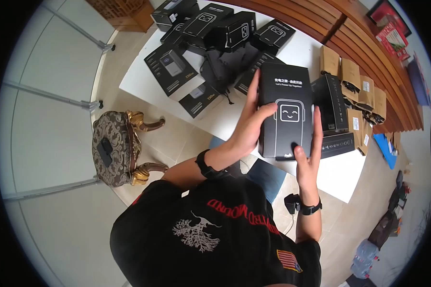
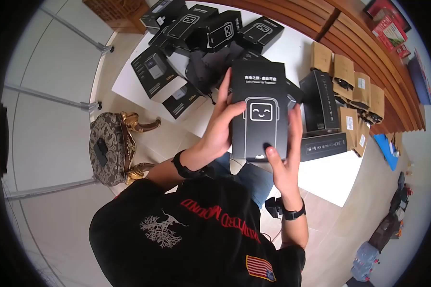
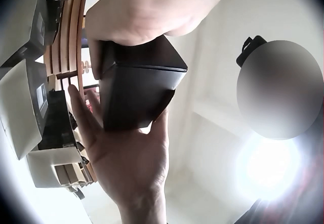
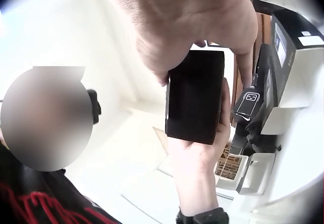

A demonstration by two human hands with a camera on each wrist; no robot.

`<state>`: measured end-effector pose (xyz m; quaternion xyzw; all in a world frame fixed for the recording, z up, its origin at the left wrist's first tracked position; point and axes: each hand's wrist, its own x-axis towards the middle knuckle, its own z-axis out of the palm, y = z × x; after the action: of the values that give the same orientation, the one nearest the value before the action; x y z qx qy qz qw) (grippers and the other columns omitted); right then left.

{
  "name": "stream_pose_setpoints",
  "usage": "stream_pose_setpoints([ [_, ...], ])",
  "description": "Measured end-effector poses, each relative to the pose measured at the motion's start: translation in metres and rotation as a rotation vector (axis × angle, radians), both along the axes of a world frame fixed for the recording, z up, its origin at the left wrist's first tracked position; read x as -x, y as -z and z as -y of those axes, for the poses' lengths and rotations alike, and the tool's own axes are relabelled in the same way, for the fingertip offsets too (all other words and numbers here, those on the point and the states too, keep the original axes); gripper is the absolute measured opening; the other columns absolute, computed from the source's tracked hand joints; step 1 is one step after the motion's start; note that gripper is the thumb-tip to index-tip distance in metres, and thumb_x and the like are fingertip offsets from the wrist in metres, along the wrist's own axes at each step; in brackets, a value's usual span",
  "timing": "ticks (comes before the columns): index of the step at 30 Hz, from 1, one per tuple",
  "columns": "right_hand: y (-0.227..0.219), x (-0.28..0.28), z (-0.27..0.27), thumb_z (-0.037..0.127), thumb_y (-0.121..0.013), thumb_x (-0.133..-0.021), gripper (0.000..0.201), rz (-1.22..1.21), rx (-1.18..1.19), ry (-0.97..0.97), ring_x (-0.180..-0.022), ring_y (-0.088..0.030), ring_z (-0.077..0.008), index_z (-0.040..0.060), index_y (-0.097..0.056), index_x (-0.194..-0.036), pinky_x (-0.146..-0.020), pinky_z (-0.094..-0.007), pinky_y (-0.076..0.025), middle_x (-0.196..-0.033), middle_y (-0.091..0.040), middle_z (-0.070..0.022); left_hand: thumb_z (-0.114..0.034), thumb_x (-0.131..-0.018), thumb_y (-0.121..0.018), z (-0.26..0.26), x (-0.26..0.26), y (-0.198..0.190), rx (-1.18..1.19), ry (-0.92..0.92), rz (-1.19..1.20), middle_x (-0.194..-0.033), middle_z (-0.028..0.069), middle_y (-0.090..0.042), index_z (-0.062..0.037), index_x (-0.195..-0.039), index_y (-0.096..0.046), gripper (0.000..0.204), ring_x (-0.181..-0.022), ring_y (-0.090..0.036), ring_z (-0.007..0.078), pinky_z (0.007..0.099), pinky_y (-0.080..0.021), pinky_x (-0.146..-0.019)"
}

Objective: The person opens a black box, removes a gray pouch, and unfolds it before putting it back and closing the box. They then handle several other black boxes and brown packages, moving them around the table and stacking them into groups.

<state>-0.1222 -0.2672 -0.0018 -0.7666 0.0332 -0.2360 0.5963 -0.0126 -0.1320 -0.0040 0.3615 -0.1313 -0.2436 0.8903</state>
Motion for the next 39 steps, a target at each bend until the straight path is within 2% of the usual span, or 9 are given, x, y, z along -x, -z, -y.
stream_pose_setpoints([
  [1,0.005,0.000,0.000,0.037,-0.066,-0.087,0.088,-0.038,-0.160,-0.035,-0.140,-0.033,-0.0287,0.0009,-0.018,-0.152,-0.114,-0.0396,-0.026,-0.155,-0.026,-0.0182,-0.005,-0.093,-0.050,-0.001,0.002,-0.001,-0.007,-0.025,0.027,-0.154,0.0110,-0.025,-0.0171,-0.157,-0.002,0.081,-0.134,-0.036,0.0194,0.0324,-0.032,-0.110],
  [4,0.022,0.013,0.004,0.039,-0.069,-0.085,0.092,-0.139,-0.328,-0.201,-0.138,-0.033,-0.0251,0.0009,-0.019,-0.152,-0.113,-0.0388,-0.028,-0.151,-0.032,-0.0144,-0.005,-0.094,-0.049,-0.004,0.001,-0.009,0.007,-0.076,0.039,-0.155,0.0111,-0.023,-0.0172,-0.157,0.000,0.081,-0.135,-0.035,0.0197,0.0327,-0.031,-0.111],
  [9,0.010,0.019,-0.010,0.043,-0.075,-0.083,0.092,-0.203,-0.590,-0.113,-0.128,-0.043,-0.0205,0.0026,-0.025,-0.149,-0.108,-0.0367,-0.034,-0.140,-0.043,-0.0109,-0.008,-0.096,-0.048,-0.004,0.001,-0.003,-0.022,-0.064,0.109,-0.153,0.0125,-0.023,-0.0172,-0.156,0.005,0.080,-0.134,-0.035,0.0203,0.0342,-0.031,-0.111],
  [14,0.020,0.012,-0.005,0.045,-0.073,-0.085,0.085,-0.167,-0.381,-0.072,-0.120,-0.049,-0.0193,0.0019,-0.031,-0.145,-0.101,-0.0355,-0.042,-0.133,-0.048,-0.0098,-0.014,-0.099,-0.049,-0.004,0.005,-0.007,0.033,-0.077,-0.011,-0.152,0.0148,-0.025,-0.0166,-0.155,0.008,0.080,-0.135,-0.035,0.0220,0.0351,-0.035,-0.110],
  [18,0.015,0.005,-0.019,0.048,-0.068,-0.088,0.072,-0.136,-0.499,0.029,-0.108,-0.056,-0.0179,0.0041,-0.037,-0.135,-0.079,-0.0317,-0.057,-0.122,-0.051,-0.0097,-0.022,-0.101,-0.047,0.004,0.011,-0.001,0.002,-0.095,-0.004,-0.151,0.0155,-0.025,-0.0150,-0.155,0.009,0.078,-0.134,-0.037,0.0231,0.0346,-0.037,-0.108],
  [23,0.012,-0.001,-0.019,0.041,-0.065,-0.092,0.063,-0.130,-0.553,0.020,-0.103,-0.060,-0.0205,0.0060,-0.035,-0.134,-0.076,-0.0354,-0.061,-0.119,-0.051,-0.0109,-0.030,-0.102,-0.046,0.007,0.011,-0.001,-0.051,-0.120,0.023,-0.152,0.0159,-0.025,-0.0135,-0.154,0.011,0.079,-0.134,-0.038,0.0236,0.0344,-0.038,-0.107],
  [33,0.005,0.013,-0.022,0.004,-0.057,-0.082,0.070,-0.169,-0.919,-0.030,-0.119,-0.052,-0.0249,0.0089,-0.030,-0.146,-0.085,-0.0375,-0.056,-0.134,-0.048,-0.0125,-0.004,-0.090,-0.059,-0.005,0.009,0.006,-0.090,-0.137,0.180,-0.157,0.0111,-0.019,-0.0163,-0.156,-0.006,0.086,-0.140,-0.028,0.0255,0.0394,-0.027,-0.113],
  [36,0.000,0.024,-0.025,0.006,-0.062,-0.077,0.075,-0.159,-0.845,0.036,-0.121,-0.049,-0.0250,0.0081,-0.032,-0.146,-0.097,-0.0367,-0.046,-0.135,-0.047,-0.0114,-0.001,-0.084,-0.066,-0.059,-0.004,0.006,-0.294,-0.429,0.507,-0.159,0.0078,-0.016,-0.0145,-0.154,-0.016,0.087,-0.142,-0.027,0.0288,0.0451,-0.028,-0.114],
  [39,0.009,0.042,-0.013,0.015,-0.067,-0.072,0.083,-0.139,-0.870,-0.027,-0.123,-0.047,-0.0250,0.0082,-0.032,-0.147,-0.105,-0.0371,-0.036,-0.133,-0.048,-0.0096,-0.005,-0.082,-0.069,-0.133,-0.041,-0.016,-0.616,-0.967,0.441,-0.155,0.0159,-0.022,-0.0062,-0.152,-0.018,0.087,-0.139,-0.031,0.0289,0.0443,-0.032,-0.111],
])
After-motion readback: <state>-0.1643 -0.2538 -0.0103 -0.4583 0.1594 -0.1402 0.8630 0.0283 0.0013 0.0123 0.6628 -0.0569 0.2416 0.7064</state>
